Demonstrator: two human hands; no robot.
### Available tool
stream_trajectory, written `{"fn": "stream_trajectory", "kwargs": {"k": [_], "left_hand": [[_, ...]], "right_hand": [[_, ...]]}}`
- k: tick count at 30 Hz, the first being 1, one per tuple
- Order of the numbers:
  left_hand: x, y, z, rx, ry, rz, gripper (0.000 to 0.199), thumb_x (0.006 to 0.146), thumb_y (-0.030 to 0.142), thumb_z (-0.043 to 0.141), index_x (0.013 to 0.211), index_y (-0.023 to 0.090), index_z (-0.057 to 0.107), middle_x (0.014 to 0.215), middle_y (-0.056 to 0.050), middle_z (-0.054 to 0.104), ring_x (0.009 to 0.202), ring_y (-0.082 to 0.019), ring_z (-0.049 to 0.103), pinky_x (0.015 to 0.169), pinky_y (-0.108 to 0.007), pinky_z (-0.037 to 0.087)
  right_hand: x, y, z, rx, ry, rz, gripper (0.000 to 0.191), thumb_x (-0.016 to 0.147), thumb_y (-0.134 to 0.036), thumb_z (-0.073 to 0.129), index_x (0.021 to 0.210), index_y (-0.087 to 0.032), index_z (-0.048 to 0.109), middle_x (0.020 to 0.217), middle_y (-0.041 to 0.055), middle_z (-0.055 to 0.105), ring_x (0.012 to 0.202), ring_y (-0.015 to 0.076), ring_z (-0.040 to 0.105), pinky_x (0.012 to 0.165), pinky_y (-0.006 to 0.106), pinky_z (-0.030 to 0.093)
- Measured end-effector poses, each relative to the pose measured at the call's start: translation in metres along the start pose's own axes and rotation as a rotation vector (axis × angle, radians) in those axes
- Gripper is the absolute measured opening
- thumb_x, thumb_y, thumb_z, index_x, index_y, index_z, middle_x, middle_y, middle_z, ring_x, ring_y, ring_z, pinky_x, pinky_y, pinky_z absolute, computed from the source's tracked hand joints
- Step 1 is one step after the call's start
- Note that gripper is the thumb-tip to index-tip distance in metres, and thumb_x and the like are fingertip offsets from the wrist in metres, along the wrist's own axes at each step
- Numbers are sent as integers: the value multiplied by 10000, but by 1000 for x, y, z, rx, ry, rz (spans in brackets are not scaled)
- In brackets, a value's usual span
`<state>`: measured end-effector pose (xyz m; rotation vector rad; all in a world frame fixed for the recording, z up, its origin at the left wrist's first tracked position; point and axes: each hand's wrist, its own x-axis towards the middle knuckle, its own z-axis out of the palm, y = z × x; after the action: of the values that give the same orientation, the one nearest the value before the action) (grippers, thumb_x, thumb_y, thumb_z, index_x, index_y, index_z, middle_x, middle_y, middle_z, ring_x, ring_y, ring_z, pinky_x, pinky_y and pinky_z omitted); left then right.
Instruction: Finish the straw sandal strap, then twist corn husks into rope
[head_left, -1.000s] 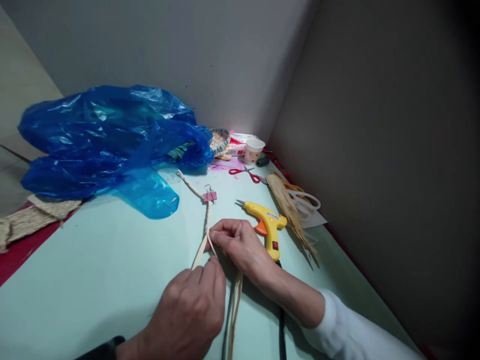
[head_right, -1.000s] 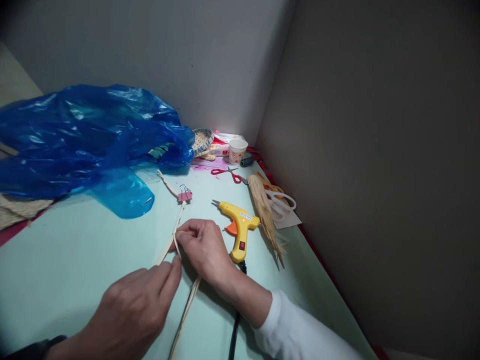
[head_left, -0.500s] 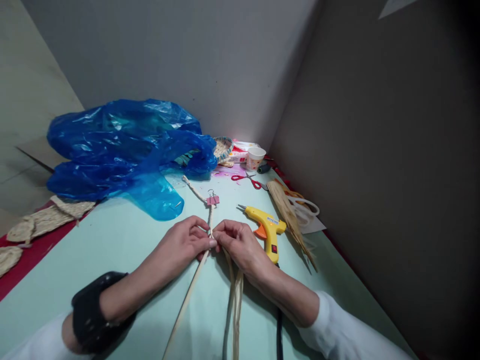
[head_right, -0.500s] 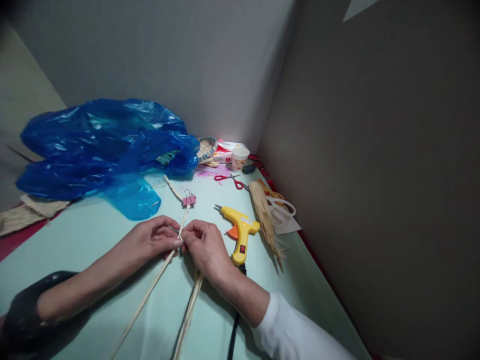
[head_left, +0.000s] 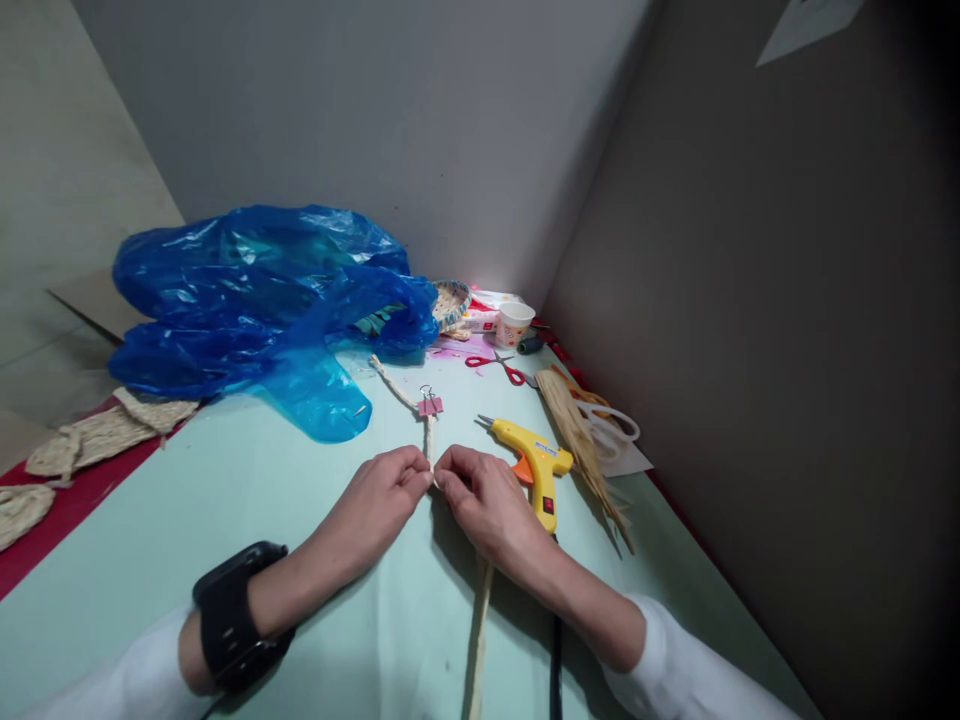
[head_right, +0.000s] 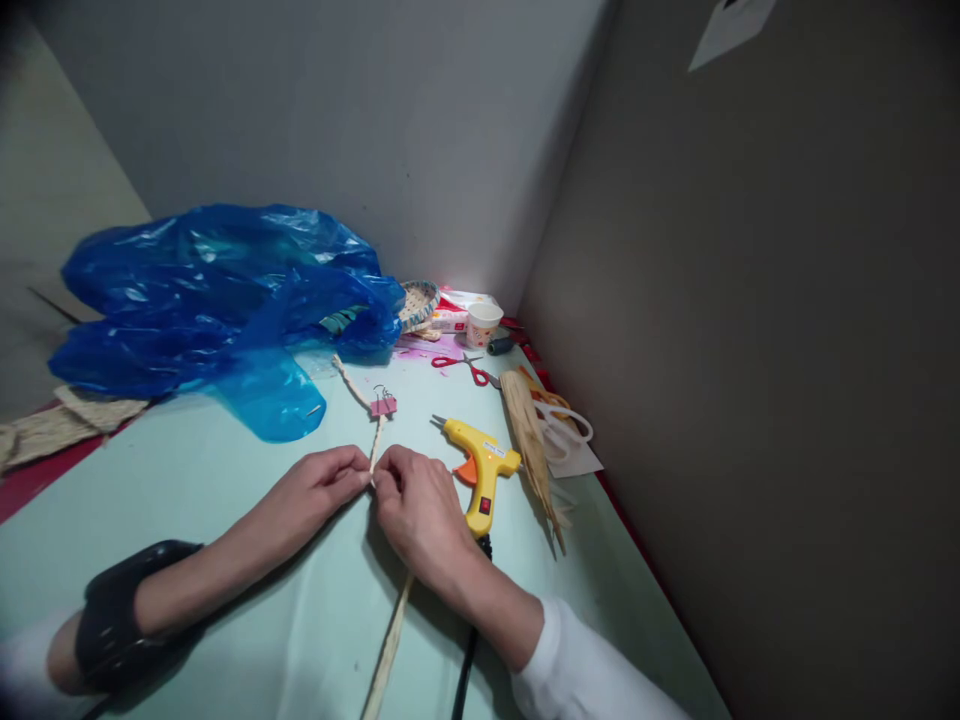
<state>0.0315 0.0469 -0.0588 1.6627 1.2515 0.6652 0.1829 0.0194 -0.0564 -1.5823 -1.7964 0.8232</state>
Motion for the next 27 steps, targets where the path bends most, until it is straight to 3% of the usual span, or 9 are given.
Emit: {"fn": "stream_trajectory", "kwargs": {"k": [6,8,12,15,21,27], "left_hand": [[-1,-2,1,-20,24,-22,150,772,321,548,703,188,564,611,41,501,628,-161,443,596,-272,314],[-1,-3,2,-63,16,-48,170,765,340,556,706,180,563,605,44,496,601,-146,435,568,-259,306],[0,-5,1,-170,-28,-121,191,747,342,567,663,174,533,515,78,401,479,-92,319,482,-232,232],[0,-5,1,-231,-49,-149,179,745,323,561,654,176,516,477,99,332,440,-71,229,450,-226,170],[-1,-5,4,-277,-8,-141,141,706,294,566,661,181,494,520,95,336,473,-74,256,460,-223,166],[-3,-5,6,-275,29,-117,151,698,286,566,630,184,478,546,91,345,515,-87,298,490,-228,201]], "right_hand": [[-5,-10,0,-255,-5,-10,141,906,-162,439,804,-180,533,649,-6,549,602,136,440,567,272,208],[-5,-11,2,-296,-8,-2,91,899,-158,443,930,-171,528,646,-10,541,588,145,431,566,275,212],[-5,-7,2,-248,-39,-46,247,894,-148,441,1141,-157,426,684,-16,554,645,169,488,600,268,255],[-4,-3,0,-186,-91,-82,208,911,-174,423,1119,-181,421,724,-13,573,701,173,521,631,262,284],[-3,-4,-13,-263,-157,-71,131,913,-186,438,979,-188,551,741,11,612,693,156,522,596,255,270],[-10,-11,-14,-445,-42,-128,151,885,-169,495,802,-173,622,740,32,644,652,144,540,575,275,265]]}}
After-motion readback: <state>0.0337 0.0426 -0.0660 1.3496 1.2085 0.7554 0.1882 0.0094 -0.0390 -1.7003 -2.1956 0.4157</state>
